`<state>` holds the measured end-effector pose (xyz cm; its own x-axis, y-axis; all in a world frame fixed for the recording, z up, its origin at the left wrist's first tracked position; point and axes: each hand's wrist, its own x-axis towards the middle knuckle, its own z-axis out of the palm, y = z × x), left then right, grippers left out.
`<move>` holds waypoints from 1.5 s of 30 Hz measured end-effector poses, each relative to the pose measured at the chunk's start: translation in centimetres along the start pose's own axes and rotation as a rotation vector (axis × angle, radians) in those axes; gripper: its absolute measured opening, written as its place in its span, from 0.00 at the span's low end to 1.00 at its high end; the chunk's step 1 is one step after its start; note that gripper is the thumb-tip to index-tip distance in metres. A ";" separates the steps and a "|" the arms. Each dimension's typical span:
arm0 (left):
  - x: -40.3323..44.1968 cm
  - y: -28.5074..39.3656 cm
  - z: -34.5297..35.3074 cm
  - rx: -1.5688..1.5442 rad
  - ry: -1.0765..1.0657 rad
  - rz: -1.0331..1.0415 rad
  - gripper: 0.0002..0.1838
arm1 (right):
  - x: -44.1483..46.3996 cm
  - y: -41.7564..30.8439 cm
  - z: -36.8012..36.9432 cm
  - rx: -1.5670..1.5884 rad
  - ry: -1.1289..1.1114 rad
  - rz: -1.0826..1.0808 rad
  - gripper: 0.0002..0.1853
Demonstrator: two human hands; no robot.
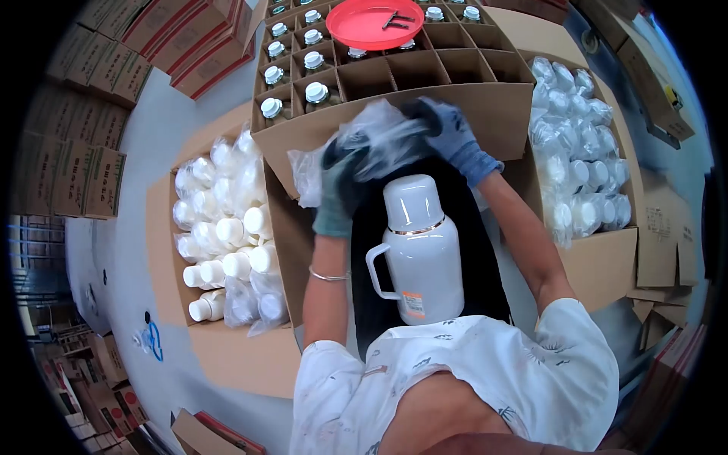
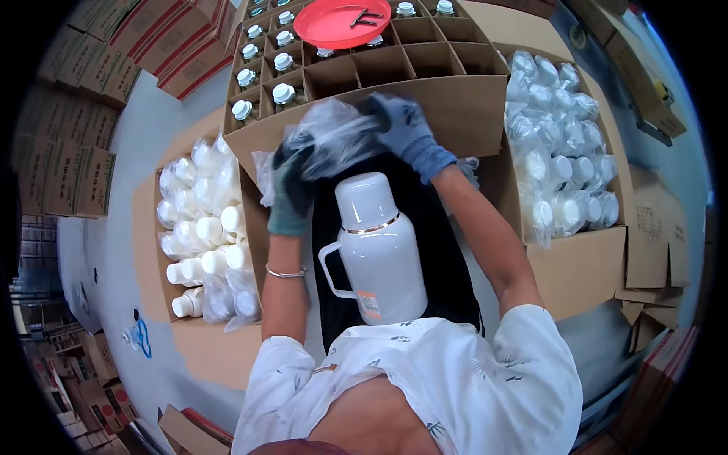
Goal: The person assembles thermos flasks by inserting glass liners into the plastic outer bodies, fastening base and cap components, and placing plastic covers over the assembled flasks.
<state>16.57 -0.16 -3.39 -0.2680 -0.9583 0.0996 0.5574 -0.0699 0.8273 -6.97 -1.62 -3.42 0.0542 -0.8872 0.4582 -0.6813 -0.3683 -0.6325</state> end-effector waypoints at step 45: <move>-37.8 25.4 -34.9 1.608 1.168 -0.183 0.11 | -3.7 -15.0 8.4 -0.479 -0.519 -0.690 0.28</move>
<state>68.29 24.64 -5.44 0.6904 -0.7008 0.1796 -0.6783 -0.5408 0.4975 9.20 4.86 -0.84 0.7864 -0.5741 0.2282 -0.5971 -0.8011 0.0423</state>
